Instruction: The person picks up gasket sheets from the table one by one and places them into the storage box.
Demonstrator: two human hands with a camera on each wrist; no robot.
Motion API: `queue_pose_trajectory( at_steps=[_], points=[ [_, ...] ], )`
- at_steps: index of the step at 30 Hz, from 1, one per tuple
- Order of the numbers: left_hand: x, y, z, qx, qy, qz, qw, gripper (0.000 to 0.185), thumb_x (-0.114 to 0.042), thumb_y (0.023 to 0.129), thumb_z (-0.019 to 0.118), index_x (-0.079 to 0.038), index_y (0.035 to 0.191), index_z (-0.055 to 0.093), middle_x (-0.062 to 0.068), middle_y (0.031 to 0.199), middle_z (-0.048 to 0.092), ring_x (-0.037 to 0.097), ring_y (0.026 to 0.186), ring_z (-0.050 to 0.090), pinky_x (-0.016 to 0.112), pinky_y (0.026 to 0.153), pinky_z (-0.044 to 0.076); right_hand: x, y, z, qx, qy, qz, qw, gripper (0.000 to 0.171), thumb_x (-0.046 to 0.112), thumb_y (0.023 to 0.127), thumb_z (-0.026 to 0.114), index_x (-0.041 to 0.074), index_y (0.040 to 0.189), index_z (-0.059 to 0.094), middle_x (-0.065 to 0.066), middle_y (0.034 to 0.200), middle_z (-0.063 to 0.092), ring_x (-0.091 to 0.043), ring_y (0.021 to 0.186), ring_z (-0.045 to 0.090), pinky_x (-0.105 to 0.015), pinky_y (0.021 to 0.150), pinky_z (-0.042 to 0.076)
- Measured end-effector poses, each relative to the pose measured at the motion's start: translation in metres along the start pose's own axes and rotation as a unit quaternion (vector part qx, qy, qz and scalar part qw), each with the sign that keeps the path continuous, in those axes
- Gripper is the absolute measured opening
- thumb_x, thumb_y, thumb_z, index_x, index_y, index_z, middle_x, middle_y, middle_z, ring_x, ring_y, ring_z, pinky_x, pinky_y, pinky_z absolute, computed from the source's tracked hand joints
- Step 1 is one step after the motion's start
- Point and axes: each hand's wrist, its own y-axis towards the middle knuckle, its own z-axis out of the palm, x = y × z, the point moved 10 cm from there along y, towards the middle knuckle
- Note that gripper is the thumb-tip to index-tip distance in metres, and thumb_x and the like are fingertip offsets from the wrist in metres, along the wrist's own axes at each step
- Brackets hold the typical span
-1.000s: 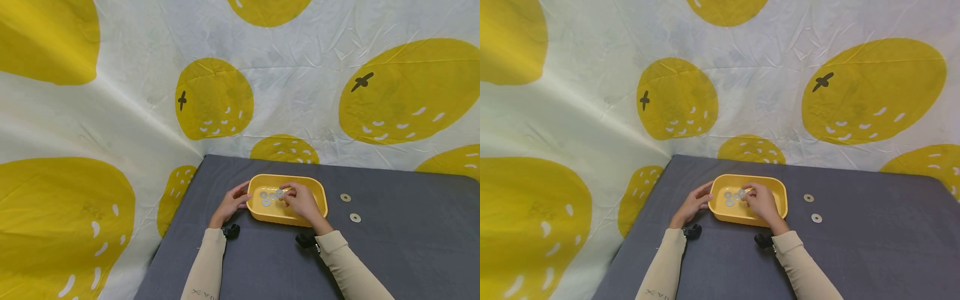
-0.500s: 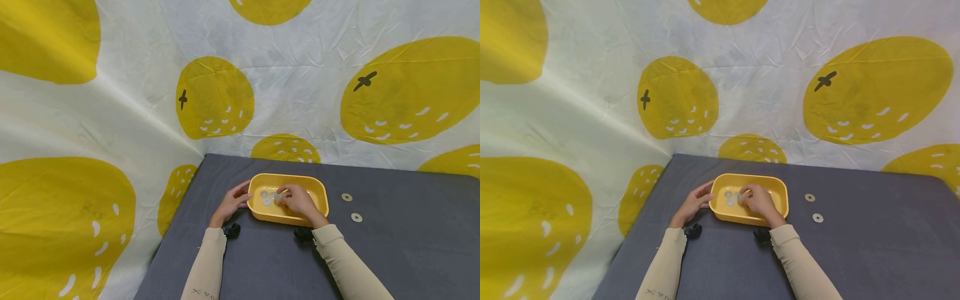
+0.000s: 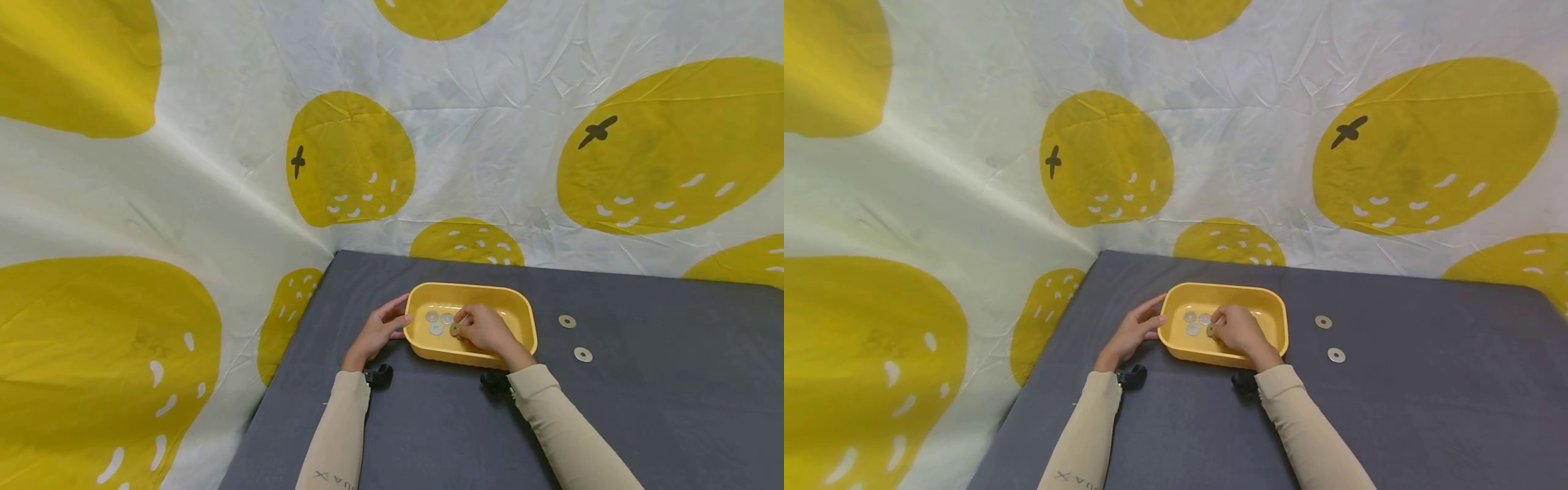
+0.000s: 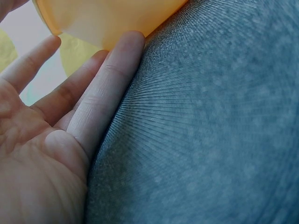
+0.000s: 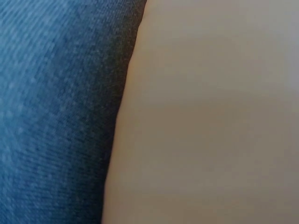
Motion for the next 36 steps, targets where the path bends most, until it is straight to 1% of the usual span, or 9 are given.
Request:
queue_pose_trajectory(
  at_steps=[7, 14, 17, 22, 27, 29, 32, 34, 36],
  points=[
    [-0.001, 0.0, -0.001, 0.002, -0.002, 0.003, 1.0, 0.06, -0.034, 0.098, 0.071, -0.034, 0.153, 0.049, 0.015, 0.142, 0.059, 0.023, 0.118, 0.066, 0.039, 0.091, 0.062, -0.002, 0.002, -0.002, -0.008, -0.009, 0.004, 1.0, 0.015, 0.003, 0.093, 0.066, -0.001, 0.106, 0.072, -0.008, 0.079, 0.071, -0.016, 0.064, 0.059, -0.027, 0.059, 0.046],
    [-0.004, 0.0, 0.0, 0.003, -0.006, 0.01, 0.9999, 0.058, -0.031, 0.098, 0.071, -0.033, 0.152, 0.05, 0.016, 0.14, 0.06, 0.024, 0.117, 0.066, 0.039, 0.09, 0.062, -0.003, 0.002, -0.004, -0.02, -0.015, 0.006, 1.0, 0.014, 0.007, 0.091, 0.07, -0.002, 0.103, 0.072, -0.006, 0.074, 0.065, -0.017, 0.063, 0.055, -0.027, 0.059, 0.043],
    [-0.004, 0.001, 0.0, 0.003, -0.005, 0.009, 0.9999, 0.058, -0.031, 0.098, 0.071, -0.034, 0.152, 0.05, 0.016, 0.14, 0.06, 0.023, 0.117, 0.066, 0.039, 0.089, 0.062, -0.002, 0.001, -0.006, -0.024, -0.019, 0.004, 1.0, 0.014, 0.008, 0.093, 0.069, -0.002, 0.102, 0.073, -0.007, 0.074, 0.065, -0.016, 0.063, 0.055, -0.027, 0.058, 0.044],
    [-0.001, 0.001, 0.0, 0.0, -0.001, 0.004, 1.0, 0.058, -0.032, 0.098, 0.071, -0.033, 0.152, 0.049, 0.016, 0.141, 0.059, 0.022, 0.117, 0.065, 0.039, 0.09, 0.062, -0.001, 0.001, -0.012, -0.047, -0.023, 0.005, 0.999, 0.014, 0.01, 0.095, 0.066, 0.0, 0.101, 0.074, -0.006, 0.074, 0.064, -0.017, 0.063, 0.054, -0.027, 0.059, 0.043],
    [0.0, 0.001, 0.0, -0.001, -0.002, 0.003, 1.0, 0.058, -0.031, 0.099, 0.07, -0.032, 0.153, 0.049, 0.016, 0.141, 0.059, 0.023, 0.118, 0.065, 0.039, 0.09, 0.062, 0.005, -0.001, -0.025, -0.1, 0.003, -0.017, 0.995, 0.017, 0.013, 0.098, 0.064, 0.001, 0.104, 0.074, -0.007, 0.077, 0.065, -0.017, 0.063, 0.051, -0.026, 0.058, 0.04],
    [0.0, 0.001, 0.0, -0.001, -0.002, 0.005, 1.0, 0.058, -0.031, 0.099, 0.07, -0.033, 0.152, 0.049, 0.015, 0.14, 0.06, 0.024, 0.118, 0.065, 0.038, 0.09, 0.062, 0.008, -0.006, -0.034, -0.133, 0.038, -0.03, 0.99, 0.018, 0.015, 0.099, 0.063, 0.002, 0.108, 0.073, -0.009, 0.081, 0.067, -0.017, 0.065, 0.053, -0.026, 0.057, 0.042],
    [0.0, 0.0, 0.0, 0.001, -0.002, 0.008, 1.0, 0.058, -0.032, 0.098, 0.071, -0.034, 0.152, 0.05, 0.014, 0.139, 0.061, 0.025, 0.118, 0.065, 0.038, 0.09, 0.062, 0.011, -0.02, -0.054, -0.198, 0.088, -0.066, 0.974, 0.015, 0.015, 0.1, 0.063, 0.006, 0.109, 0.072, -0.01, 0.084, 0.068, -0.016, 0.066, 0.054, -0.024, 0.057, 0.044],
    [0.0, -0.001, 0.001, 0.002, -0.003, 0.01, 0.9999, 0.058, -0.032, 0.098, 0.071, -0.034, 0.152, 0.05, 0.014, 0.139, 0.061, 0.026, 0.119, 0.065, 0.038, 0.09, 0.062, 0.011, -0.034, -0.07, -0.24, 0.103, -0.088, 0.961, 0.012, 0.013, 0.1, 0.065, 0.008, 0.107, 0.072, -0.011, 0.084, 0.068, -0.014, 0.065, 0.055, -0.023, 0.056, 0.045],
    [0.002, -0.001, 0.0, 0.001, -0.003, 0.011, 0.9999, 0.058, -0.032, 0.098, 0.071, -0.034, 0.152, 0.049, 0.015, 0.139, 0.061, 0.026, 0.118, 0.066, 0.038, 0.089, 0.063, 0.007, -0.046, -0.086, -0.274, 0.101, -0.101, 0.951, 0.008, 0.011, 0.099, 0.067, 0.008, 0.105, 0.072, -0.01, 0.082, 0.068, -0.011, 0.063, 0.055, -0.021, 0.054, 0.045]
  ],
)
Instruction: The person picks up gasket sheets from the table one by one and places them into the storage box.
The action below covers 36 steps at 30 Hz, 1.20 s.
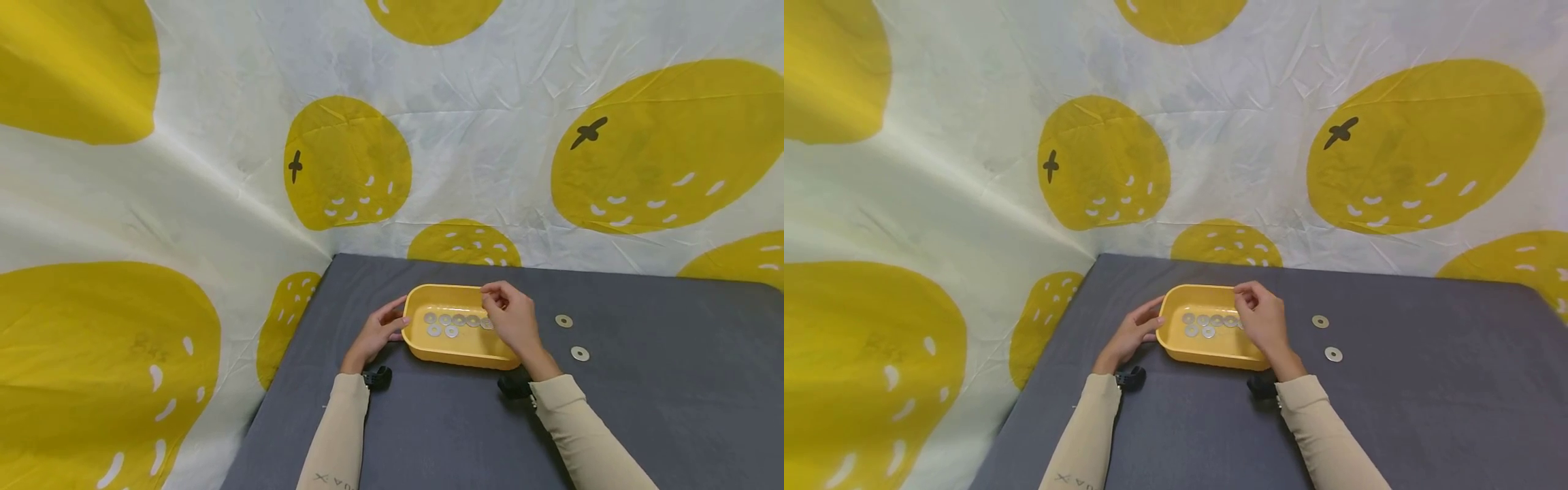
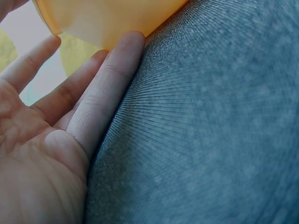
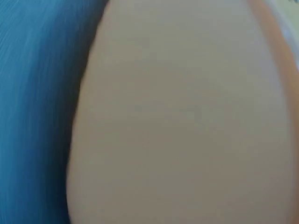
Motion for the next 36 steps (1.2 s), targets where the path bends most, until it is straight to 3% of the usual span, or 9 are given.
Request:
queue_pose_trajectory(
  at_steps=[4, 9, 14, 18, 25, 29, 36],
  points=[
    [-0.001, -0.001, -0.003, -0.004, -0.002, 0.002, 1.0, 0.058, -0.031, 0.098, 0.071, -0.034, 0.152, 0.049, 0.015, 0.138, 0.06, 0.024, 0.116, 0.066, 0.038, 0.089, 0.063, -0.012, -0.005, -0.04, -0.032, -0.036, 0.016, 0.999, 0.013, 0.013, 0.1, 0.065, 0.004, 0.106, 0.072, -0.012, 0.081, 0.068, -0.007, 0.061, 0.055, -0.019, 0.051, 0.046],
    [-0.002, 0.0, -0.001, -0.001, -0.003, 0.004, 1.0, 0.058, -0.031, 0.098, 0.071, -0.033, 0.152, 0.049, 0.016, 0.139, 0.06, 0.024, 0.114, 0.066, 0.038, 0.089, 0.063, -0.037, -0.019, -0.089, -0.038, -0.1, 0.052, 0.993, 0.018, 0.021, 0.101, 0.064, 0.006, 0.108, 0.073, -0.011, 0.085, 0.068, -0.007, 0.061, 0.056, -0.021, 0.05, 0.045],
    [-0.001, 0.002, 0.0, 0.0, 0.0, 0.003, 1.0, 0.058, -0.033, 0.098, 0.071, -0.035, 0.151, 0.05, 0.015, 0.138, 0.061, 0.025, 0.114, 0.067, 0.038, 0.089, 0.063, -0.062, -0.026, -0.118, 0.034, -0.178, 0.078, 0.98, 0.027, 0.025, 0.103, 0.061, 0.003, 0.116, 0.07, -0.015, 0.096, 0.07, -0.015, 0.075, 0.06, -0.027, 0.056, 0.046],
    [0.002, 0.002, 0.002, 0.006, 0.0, -0.001, 1.0, 0.059, -0.033, 0.098, 0.071, -0.034, 0.152, 0.049, 0.016, 0.139, 0.06, 0.025, 0.115, 0.067, 0.038, 0.089, 0.063, -0.082, -0.032, -0.123, 0.126, -0.221, 0.1, 0.962, 0.031, 0.024, 0.103, 0.061, -0.002, 0.12, 0.066, -0.017, 0.1, 0.069, -0.023, 0.082, 0.063, -0.03, 0.061, 0.045],
    [0.003, 0.002, 0.0, 0.002, -0.005, 0.001, 1.0, 0.058, -0.031, 0.099, 0.07, -0.032, 0.153, 0.049, 0.017, 0.137, 0.06, 0.026, 0.114, 0.067, 0.037, 0.088, 0.063, -0.103, -0.039, -0.121, 0.23, -0.252, 0.091, 0.936, 0.027, 0.018, 0.098, 0.067, -0.003, 0.114, 0.066, -0.007, 0.087, 0.067, -0.015, 0.07, 0.055, -0.032, 0.06, 0.042],
    [0.003, 0.001, 0.0, 0.004, -0.01, -0.003, 0.9999, 0.059, -0.031, 0.098, 0.071, -0.033, 0.152, 0.049, 0.017, 0.139, 0.059, 0.027, 0.116, 0.067, 0.036, 0.088, 0.063, -0.113, -0.043, -0.117, 0.252, -0.263, 0.087, 0.927, 0.026, 0.022, 0.094, 0.073, 0.0, 0.106, 0.067, -0.001, 0.081, 0.063, -0.014, 0.069, 0.052, -0.031, 0.062, 0.041],
    [0.001, 0.0, 0.002, 0.001, -0.011, -0.003, 0.9999, 0.06, -0.031, 0.098, 0.072, -0.032, 0.153, 0.049, 0.017, 0.141, 0.058, 0.028, 0.117, 0.067, 0.036, 0.088, 0.063, -0.115, -0.044, -0.117, 0.253, -0.26, 0.086, 0.928, 0.026, 0.026, 0.09, 0.078, 0.004, 0.097, 0.066, -0.001, 0.079, 0.059, -0.014, 0.07, 0.049, -0.031, 0.063, 0.038]
  ],
)
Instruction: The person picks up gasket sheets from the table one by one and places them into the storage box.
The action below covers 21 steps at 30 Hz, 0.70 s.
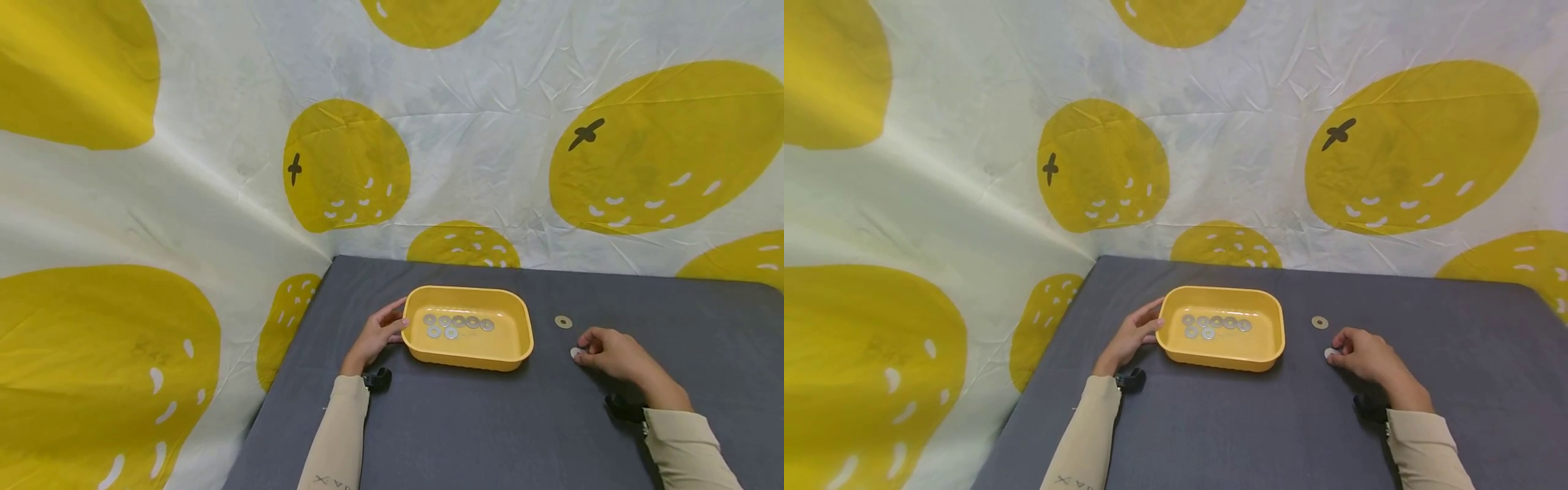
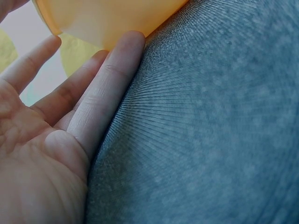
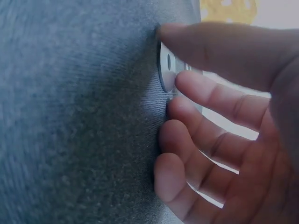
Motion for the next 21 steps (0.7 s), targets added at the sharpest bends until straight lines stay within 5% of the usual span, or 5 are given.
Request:
queue_pose_trajectory(
  at_steps=[21],
  points=[
    [0.0008, -0.0002, 0.0003, 0.002, -0.004, 0.001, 1.0, 0.059, -0.031, 0.097, 0.072, -0.034, 0.152, 0.049, 0.016, 0.14, 0.058, 0.026, 0.116, 0.067, 0.038, 0.088, 0.063, 0.0048, 0.0, 0.0017, -0.008, -0.033, 0.005, 0.999, 0.026, 0.02, 0.085, 0.078, 0.005, 0.093, 0.058, -0.005, 0.085, 0.061, -0.018, 0.076, 0.055, -0.033, 0.064, 0.041]
  ],
)
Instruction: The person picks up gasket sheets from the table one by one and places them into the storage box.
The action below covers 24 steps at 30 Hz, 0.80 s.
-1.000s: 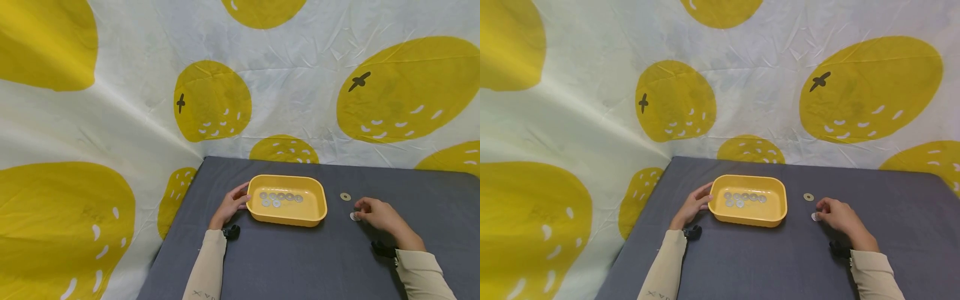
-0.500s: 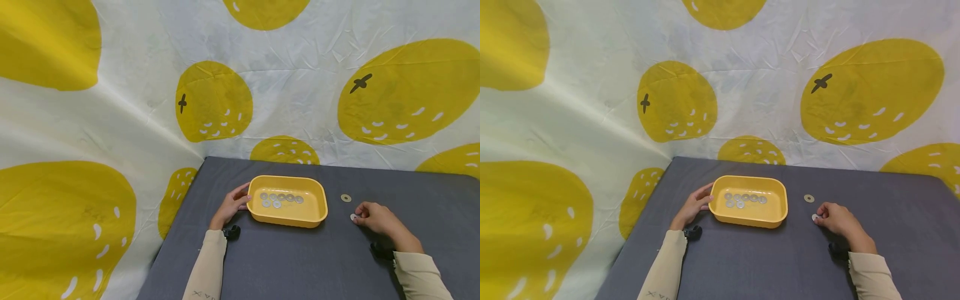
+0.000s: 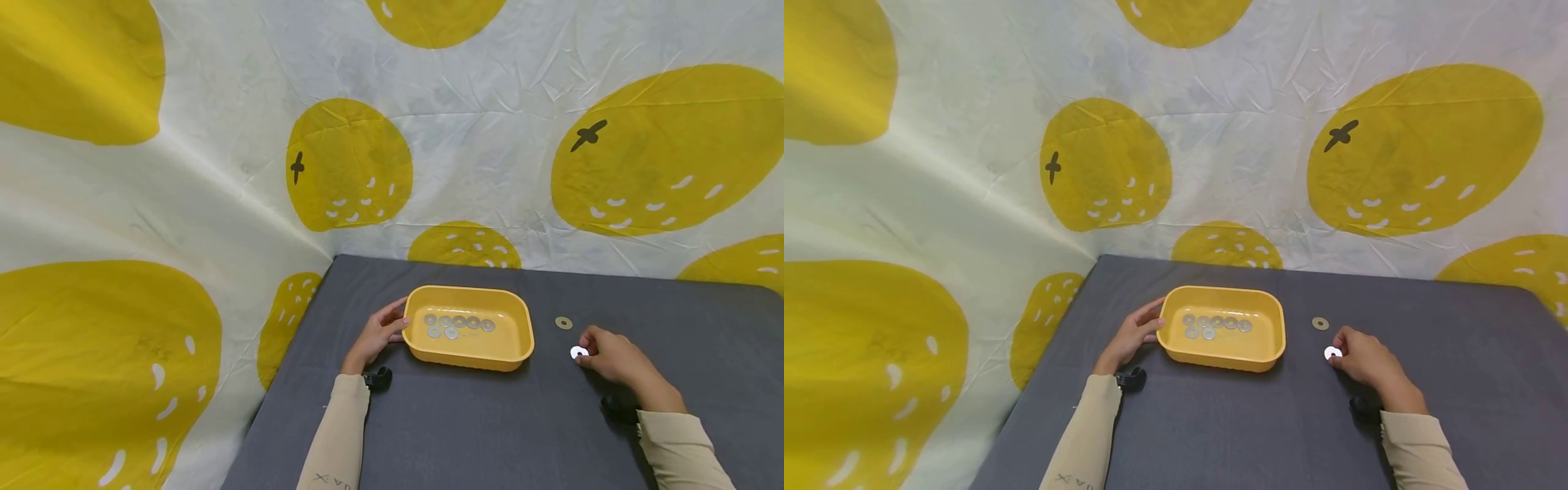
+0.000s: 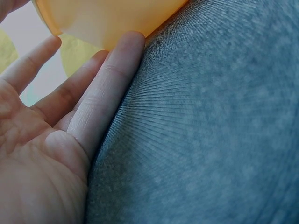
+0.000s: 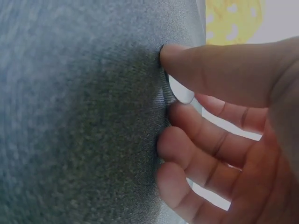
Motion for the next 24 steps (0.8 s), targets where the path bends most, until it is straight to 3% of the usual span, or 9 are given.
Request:
queue_pose_trajectory(
  at_steps=[5, 11, 16, 24],
  points=[
    [0.002, -0.002, 0.0, -0.001, -0.005, -0.005, 1.0, 0.058, -0.028, 0.098, 0.071, -0.033, 0.152, 0.05, 0.017, 0.139, 0.057, 0.027, 0.116, 0.066, 0.038, 0.088, 0.063, 0.003, -0.003, 0.002, 0.011, -0.003, 0.007, 1.0, 0.027, 0.021, 0.086, 0.079, 0.008, 0.096, 0.058, -0.004, 0.084, 0.06, -0.019, 0.074, 0.054, -0.033, 0.062, 0.04],
    [0.004, -0.004, -0.001, -0.003, -0.007, -0.011, 0.9999, 0.058, -0.027, 0.099, 0.071, -0.032, 0.152, 0.049, 0.018, 0.139, 0.057, 0.029, 0.118, 0.065, 0.037, 0.088, 0.063, 0.008, -0.005, 0.003, 0.002, 0.01, -0.016, 1.0, 0.021, 0.016, 0.088, 0.077, 0.008, 0.097, 0.061, 0.001, 0.078, 0.06, -0.015, 0.068, 0.052, -0.032, 0.06, 0.039],
    [0.003, 0.0, -0.001, -0.004, -0.002, -0.007, 1.0, 0.058, -0.029, 0.098, 0.071, -0.032, 0.152, 0.049, 0.019, 0.14, 0.056, 0.028, 0.118, 0.065, 0.035, 0.087, 0.063, 0.011, -0.004, 0.001, 0.008, 0.03, -0.022, 0.999, 0.013, 0.007, 0.091, 0.069, 0.005, 0.103, 0.065, 0.004, 0.075, 0.066, -0.015, 0.064, 0.054, -0.031, 0.058, 0.041],
    [0.002, 0.003, 0.0, -0.002, -0.003, -0.008, 1.0, 0.058, -0.027, 0.099, 0.07, -0.031, 0.152, 0.049, 0.019, 0.139, 0.056, 0.027, 0.116, 0.065, 0.035, 0.086, 0.063, 0.013, -0.005, -0.005, -0.008, 0.037, -0.023, 0.999, 0.017, 0.002, 0.089, 0.063, 0.004, 0.105, 0.068, 0.004, 0.073, 0.069, -0.013, 0.062, 0.056, -0.028, 0.055, 0.041]
  ],
)
